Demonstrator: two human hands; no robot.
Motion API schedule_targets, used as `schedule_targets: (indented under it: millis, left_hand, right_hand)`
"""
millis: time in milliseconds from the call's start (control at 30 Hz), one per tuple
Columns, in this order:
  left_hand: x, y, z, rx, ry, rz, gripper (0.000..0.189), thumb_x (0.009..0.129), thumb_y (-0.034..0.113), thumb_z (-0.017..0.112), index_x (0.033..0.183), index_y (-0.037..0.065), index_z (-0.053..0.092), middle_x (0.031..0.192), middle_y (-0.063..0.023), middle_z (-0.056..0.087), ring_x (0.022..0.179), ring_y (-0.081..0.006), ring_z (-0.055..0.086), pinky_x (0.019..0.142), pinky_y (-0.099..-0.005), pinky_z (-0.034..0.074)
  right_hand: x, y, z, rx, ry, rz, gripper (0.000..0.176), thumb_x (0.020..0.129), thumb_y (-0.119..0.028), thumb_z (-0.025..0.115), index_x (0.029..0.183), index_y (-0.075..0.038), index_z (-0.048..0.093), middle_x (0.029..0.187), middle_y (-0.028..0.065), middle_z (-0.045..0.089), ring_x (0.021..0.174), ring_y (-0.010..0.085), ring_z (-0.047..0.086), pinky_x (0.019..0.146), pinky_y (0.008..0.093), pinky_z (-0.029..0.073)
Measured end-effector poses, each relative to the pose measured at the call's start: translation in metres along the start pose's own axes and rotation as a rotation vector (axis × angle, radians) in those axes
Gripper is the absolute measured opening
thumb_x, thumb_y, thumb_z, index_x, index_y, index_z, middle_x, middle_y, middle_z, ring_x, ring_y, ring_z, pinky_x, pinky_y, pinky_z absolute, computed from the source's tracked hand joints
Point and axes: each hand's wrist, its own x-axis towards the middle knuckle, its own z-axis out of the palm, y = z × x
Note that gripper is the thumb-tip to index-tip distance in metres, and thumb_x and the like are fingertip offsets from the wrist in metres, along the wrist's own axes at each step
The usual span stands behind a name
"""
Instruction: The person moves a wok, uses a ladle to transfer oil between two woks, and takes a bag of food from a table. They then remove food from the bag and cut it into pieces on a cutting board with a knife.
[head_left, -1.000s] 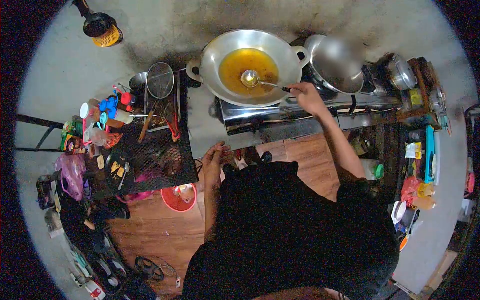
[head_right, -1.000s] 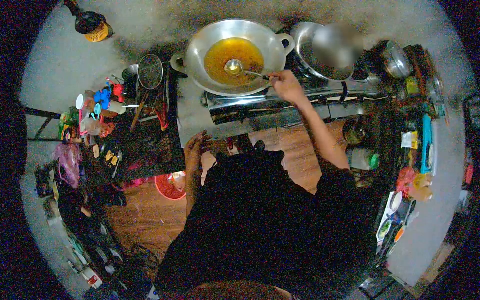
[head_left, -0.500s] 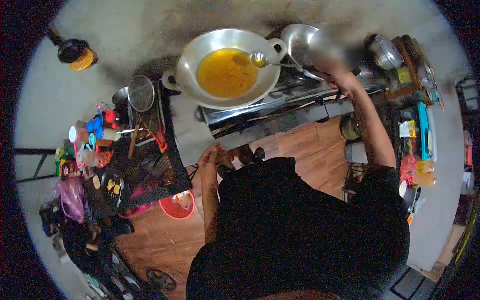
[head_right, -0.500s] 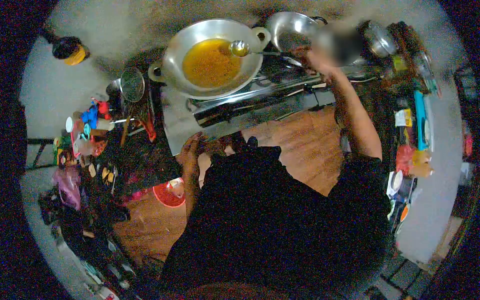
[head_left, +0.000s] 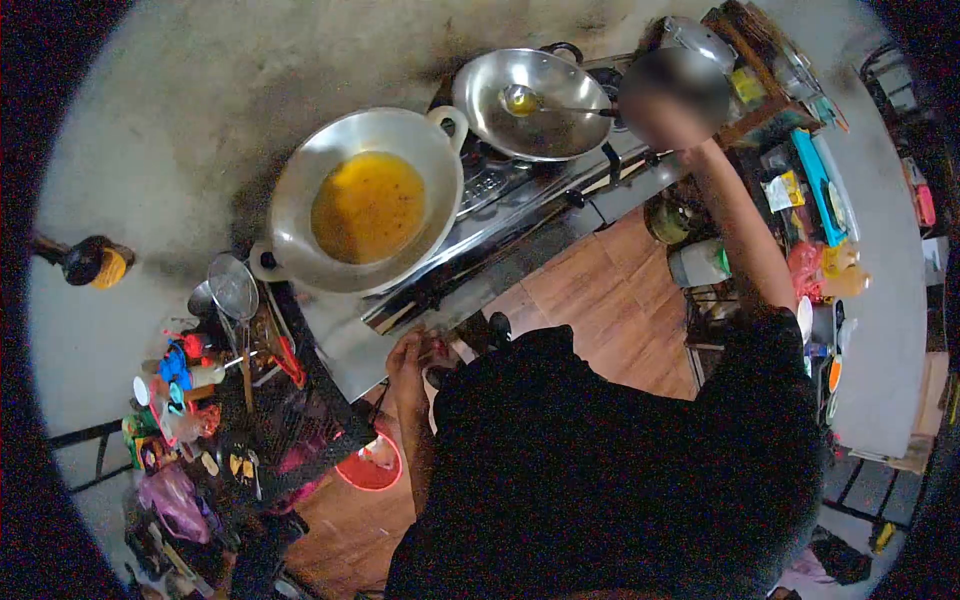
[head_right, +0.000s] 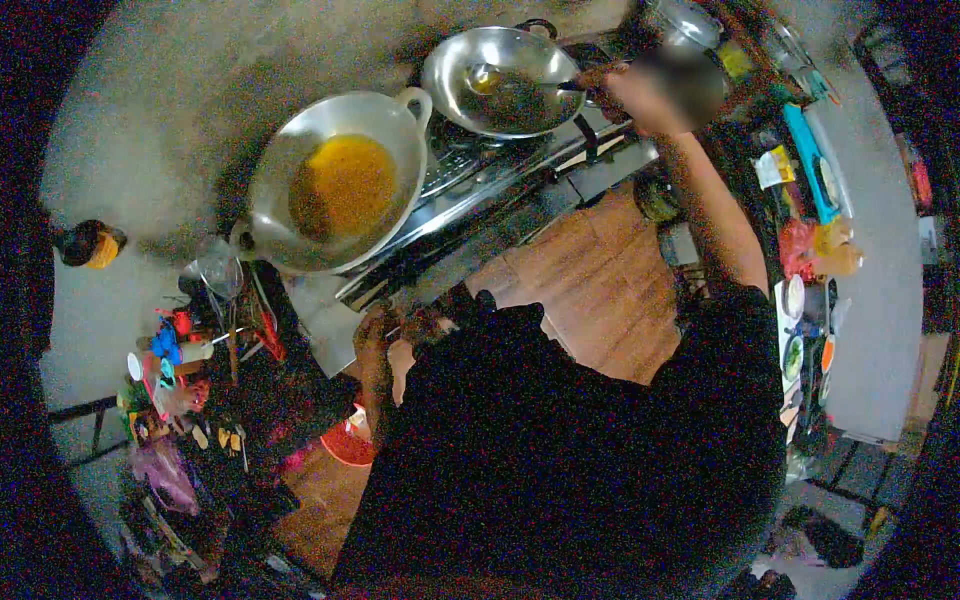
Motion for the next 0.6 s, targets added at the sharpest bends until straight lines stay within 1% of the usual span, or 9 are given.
schedule_targets:
  millis: [133,200,267,300,367,400,467,500,600]
  left_hand:
    - [0.002,0.001,0.011,0.036,-0.026,-0.021,0.033,0.091,0.028,0.056,0.109,0.001,0.061,0.097,-0.0083,0.066,0.084,-0.017,0.063,0.078,-0.0307,0.049]
    - [0.004,-0.001,0.015,-0.001,-0.025,-0.045,0.032,0.091,0.027,0.056,0.109,0.001,0.061,0.098,-0.008,0.065,0.085,-0.0171,0.063,0.078,-0.0311,0.049]
    - [0.005,0.001,0.021,-0.039,-0.01,-0.064,0.032,0.091,0.027,0.056,0.108,0.001,0.061,0.099,-0.0078,0.065,0.085,-0.0172,0.062,0.078,-0.0315,0.049]
    - [0.004,0.005,0.025,0.008,0.006,-0.063,0.031,0.091,0.026,0.056,0.108,0.0,0.061,0.099,-0.0085,0.065,0.086,-0.0178,0.063,0.078,-0.0317,0.05]
    - [0.004,0.0,0.025,0.059,0.024,-0.062,0.031,0.091,0.026,0.056,0.108,0.0,0.06,0.099,-0.0092,0.065,0.087,-0.0184,0.063,0.079,-0.032,0.05]
    - [0.008,-0.013,0.019,0.058,0.024,-0.002,0.031,0.091,0.026,0.055,0.108,0.0,0.06,0.1,-0.0098,0.065,0.088,-0.0191,0.063,0.079,-0.0325,0.05]
    - [0.011,-0.017,0.019,0.06,0.023,0.057,0.032,0.092,0.026,0.055,0.109,-0.001,0.06,0.101,-0.0105,0.065,0.089,-0.0197,0.063,0.078,-0.0329,0.05]
    - [0.009,-0.01,0.024,0.055,-0.001,0.043,0.032,0.092,0.026,0.053,0.11,-0.001,0.06,0.103,-0.011,0.064,0.09,-0.0204,0.063,0.078,-0.033,0.05]
    - [0.003,0.009,0.041,0.096,-0.009,0.006,0.032,0.093,0.025,0.052,0.11,-0.001,0.059,0.105,-0.0115,0.064,0.091,-0.0211,0.062,0.076,-0.033,0.05]
  right_hand:
    - [0.035,0.04,-0.01,-0.318,0.224,-0.002,0.026,0.087,-0.025,0.054,0.102,-0.007,0.066,0.06,0.001,0.051,0.047,0.0084,0.043,0.038,0.0252,0.032]
    - [0.024,0.034,-0.004,-0.146,0.186,0.145,0.02,0.085,-0.017,0.057,0.099,-0.005,0.065,0.056,0.0021,0.05,0.043,0.0085,0.042,0.037,0.0261,0.031]
    - [0.052,0.075,-0.018,-0.208,0.205,0.025,0.027,0.082,-0.021,0.06,0.101,-0.003,0.063,0.063,0.0091,0.059,0.047,0.0186,0.052,0.042,0.0333,0.04]
    - [0.059,0.079,-0.018,-0.207,0.207,0.024,0.027,0.082,-0.021,0.06,0.101,-0.003,0.063,0.063,0.0091,0.059,0.047,0.0186,0.052,0.042,0.0333,0.04]
    - [0.074,0.088,-0.014,-0.674,0.292,-0.096,0.033,0.079,-0.027,0.062,0.101,-0.002,0.062,0.078,0.0172,0.066,0.064,0.033,0.063,0.057,0.0431,0.05]
    - [0.086,0.102,-0.012,-0.671,0.292,-0.096,0.033,0.079,-0.027,0.062,0.101,-0.002,0.062,0.078,0.0172,0.066,0.064,0.033,0.063,0.057,0.0431,0.05]
    - [0.109,0.131,-0.009,-1.096,0.481,-0.337,0.026,0.087,-0.019,0.051,0.108,-0.009,0.062,0.078,0.0156,0.064,0.068,0.0304,0.063,0.06,0.0426,0.05]
    - [0.082,0.078,0.018,-1.05,0.368,-0.045,0.029,0.084,-0.019,0.051,0.11,-0.015,0.062,0.097,0.0187,0.063,0.09,0.038,0.06,0.077,0.0484,0.049]
    - [0.076,0.071,0.03,-1.242,0.257,-0.12,0.029,0.084,-0.021,0.051,0.111,-0.015,0.061,0.096,0.0191,0.063,0.089,0.037,0.061,0.075,0.048,0.049]
